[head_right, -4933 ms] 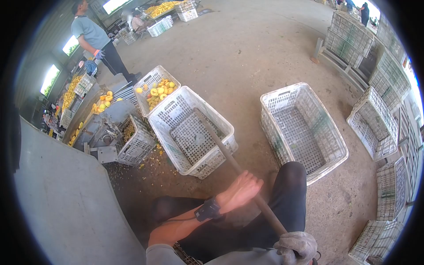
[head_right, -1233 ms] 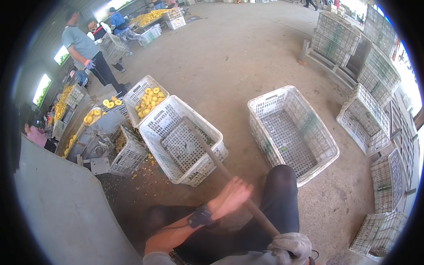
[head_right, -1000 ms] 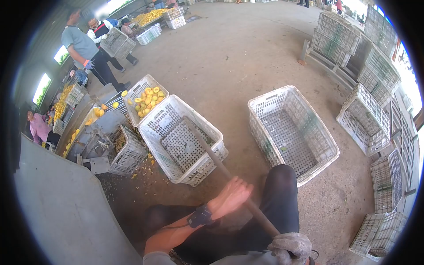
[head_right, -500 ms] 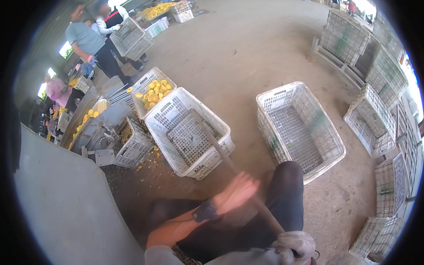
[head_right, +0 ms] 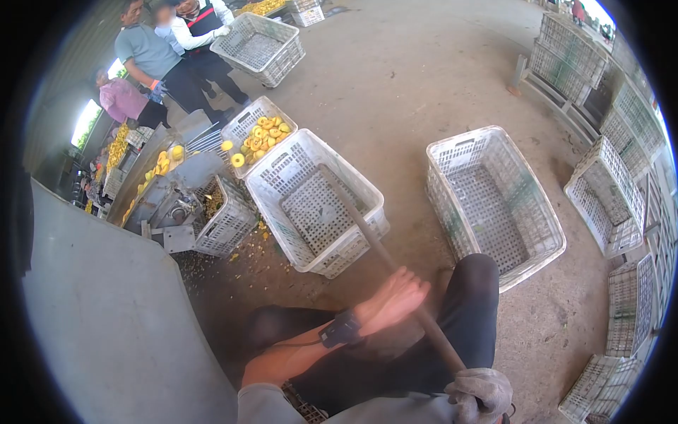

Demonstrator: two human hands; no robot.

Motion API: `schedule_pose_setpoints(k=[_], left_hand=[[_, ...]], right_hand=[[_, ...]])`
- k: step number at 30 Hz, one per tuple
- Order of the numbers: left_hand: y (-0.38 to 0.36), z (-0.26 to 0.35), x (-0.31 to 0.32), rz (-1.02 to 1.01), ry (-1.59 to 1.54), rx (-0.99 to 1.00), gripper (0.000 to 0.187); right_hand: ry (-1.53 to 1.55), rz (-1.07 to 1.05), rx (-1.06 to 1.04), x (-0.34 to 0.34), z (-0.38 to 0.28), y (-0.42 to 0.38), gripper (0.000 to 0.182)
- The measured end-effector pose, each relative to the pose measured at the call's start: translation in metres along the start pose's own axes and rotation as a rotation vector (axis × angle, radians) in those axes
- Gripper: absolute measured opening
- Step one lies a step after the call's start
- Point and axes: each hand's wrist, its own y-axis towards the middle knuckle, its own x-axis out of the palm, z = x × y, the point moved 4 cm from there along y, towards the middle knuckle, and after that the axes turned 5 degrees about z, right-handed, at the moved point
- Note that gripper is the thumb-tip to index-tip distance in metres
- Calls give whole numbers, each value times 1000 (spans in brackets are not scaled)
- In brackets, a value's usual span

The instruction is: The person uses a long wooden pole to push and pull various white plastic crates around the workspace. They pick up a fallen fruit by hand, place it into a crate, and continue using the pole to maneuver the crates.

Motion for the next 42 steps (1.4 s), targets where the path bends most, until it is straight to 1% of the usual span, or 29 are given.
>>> schedule_pose_setpoints(k=[4, 10, 13, 16, 19, 25, 31, 37, 40, 42], left_hand=[[1, 1, -2, -7, -4, 4, 18], [1, 0, 1, 25, -13, 2, 15], [1, 0, 1, 7, 0, 2, 15], [1, 0, 2, 24, -16, 0, 14], [1, 0, 2, 26, -4, 4, 15], [1, 0, 2, 27, -15, -3, 18], [1, 0, 1, 21, -4, 1, 19], [1, 0, 1, 38, -7, 6, 18], [1, -1, 7, 97, 40, 36, 29], [2, -1, 5, 84, 42, 35, 29]], right_hand=[[-13, -13, 60, -2, 0, -3, 22], [1, 11, 20, 0, 2, -2, 22], [15, 6, 52, -2, 4, -5, 21], [-4, 4, 29, -1, 2, -3, 20], [-5, 10, 9, 0, 1, -1, 19], [0, -6, 81, -3, 4, -7, 18], [-24, -4, 17, -2, 2, -3, 18], [-11, -2, 29, -2, 5, -5, 20], [1, -30, 67, -5, 7, -9, 20], [-3, -14, 24, -2, 2, 0, 19]])
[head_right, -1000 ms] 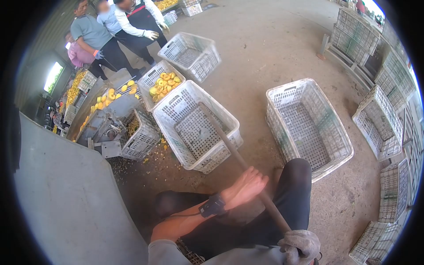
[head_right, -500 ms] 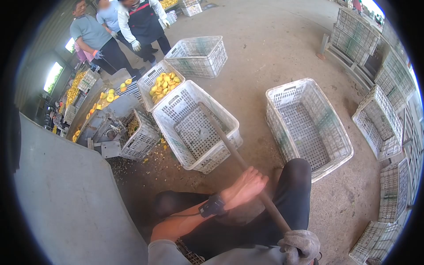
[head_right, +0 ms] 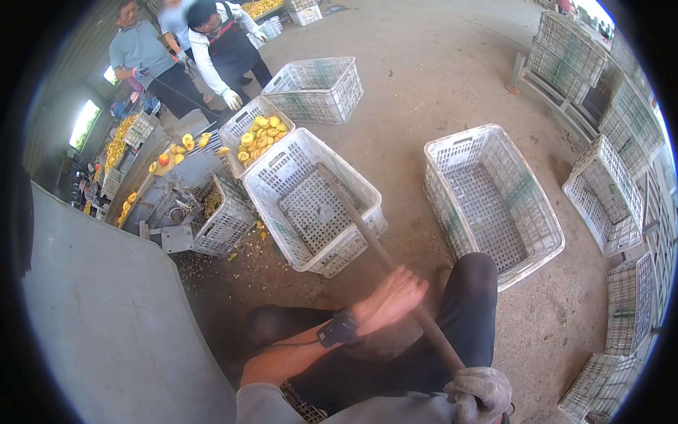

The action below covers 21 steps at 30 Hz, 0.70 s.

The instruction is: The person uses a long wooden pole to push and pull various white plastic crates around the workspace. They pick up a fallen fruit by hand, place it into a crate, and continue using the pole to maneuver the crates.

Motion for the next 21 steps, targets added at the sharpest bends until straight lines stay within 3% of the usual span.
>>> schedule_pose_setpoints(k=[7, 10, 13, 16, 21], left_hand=[[0, 0, 0, -4, -1, -4, 28], [2, 0, -3, -68, -43, -47, 14], [3, 0, -5, -35, -28, -34, 13], [5, 1, -8, -46, -28, -35, 13], [7, 0, -6, -20, -35, -39, 13]], right_hand=[[-11, 18, -19, 0, 2, -1, 20], [-34, 11, 43, -2, -3, 2, 19], [-26, 64, 171, 1, -8, 9, 16], [-120, 29, 98, 0, -11, 19, 16], [-105, 48, 203, -4, -8, 15, 17]])
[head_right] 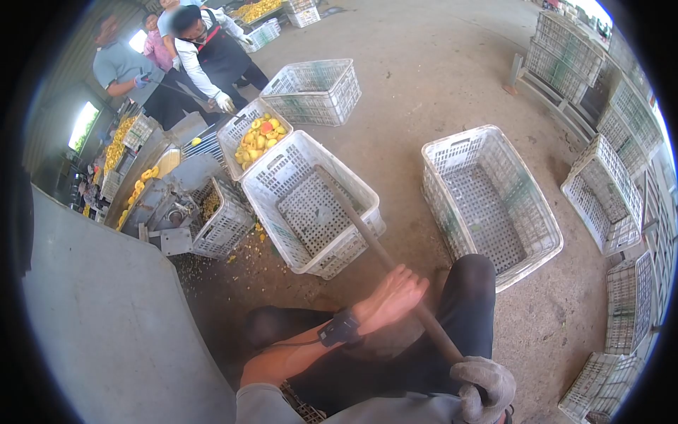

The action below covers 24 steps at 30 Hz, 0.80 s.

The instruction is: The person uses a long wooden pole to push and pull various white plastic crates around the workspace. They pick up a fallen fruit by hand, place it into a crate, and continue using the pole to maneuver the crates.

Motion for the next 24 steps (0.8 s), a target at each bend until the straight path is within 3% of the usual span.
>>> schedule_pose_setpoints(k=[24], left_hand=[[-1, 0, 3, 22, -13, 17, 12]], right_hand=[[-32, -15, -6, 0, 3, -1, 14]])
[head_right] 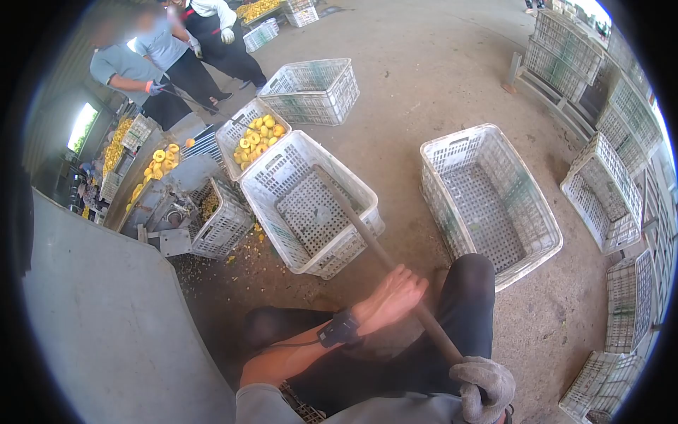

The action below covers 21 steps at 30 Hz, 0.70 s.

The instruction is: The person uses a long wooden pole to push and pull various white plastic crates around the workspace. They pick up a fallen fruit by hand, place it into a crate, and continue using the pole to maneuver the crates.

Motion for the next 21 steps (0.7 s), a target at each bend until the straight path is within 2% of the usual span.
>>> schedule_pose_setpoints(k=[21], left_hand=[[1, 1, -2, -23, -8, -4, 15]], right_hand=[[42, 12, -9, 0, 2, 0, 15]])
